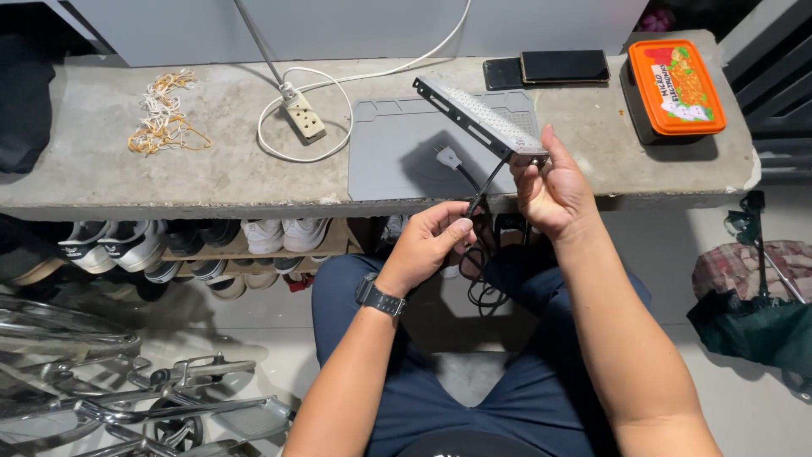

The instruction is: Testing a LED floodlight by connecting it to power and then selecting tools from a repair kit

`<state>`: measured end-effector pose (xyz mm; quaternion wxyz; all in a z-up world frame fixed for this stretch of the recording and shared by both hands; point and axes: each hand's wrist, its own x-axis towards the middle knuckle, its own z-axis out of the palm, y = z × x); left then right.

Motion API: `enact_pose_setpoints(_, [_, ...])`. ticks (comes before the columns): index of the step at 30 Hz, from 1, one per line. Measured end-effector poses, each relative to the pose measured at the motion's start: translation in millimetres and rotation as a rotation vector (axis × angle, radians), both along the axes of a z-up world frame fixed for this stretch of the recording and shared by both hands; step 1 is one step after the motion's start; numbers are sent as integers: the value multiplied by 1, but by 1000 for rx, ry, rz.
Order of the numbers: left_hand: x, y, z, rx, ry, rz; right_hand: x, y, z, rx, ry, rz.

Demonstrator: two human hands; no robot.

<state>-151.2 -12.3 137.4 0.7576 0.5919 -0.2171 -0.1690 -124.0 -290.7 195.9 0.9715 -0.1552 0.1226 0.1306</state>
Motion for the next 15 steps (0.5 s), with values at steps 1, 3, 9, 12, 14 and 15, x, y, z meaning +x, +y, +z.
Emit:
enact_pose_setpoints(1, [0, 0, 1, 0, 0, 3, 1, 3, 4, 0, 0, 3])
enact_pose_setpoints(3, [0, -1, 3, -18, -7, 60, 1, 8, 11, -111, 11, -13])
enact_pose_setpoints(9, [8, -1, -21, -22, 34, 88, -4, 18, 16, -286, 27, -31])
enact_pose_setpoints(12, [2, -4, -7, -7, 31, 77, -9, 25, 26, -351, 17, -69])
enact_pose_setpoints(14, [-1, -7, -4, -43, 71, 85, -8, 22, 24, -362, 17, -70])
enact_pose_setpoints(15, [-2, -8, -3, -80, 110, 93, -7, 20, 22, -373, 14, -71])
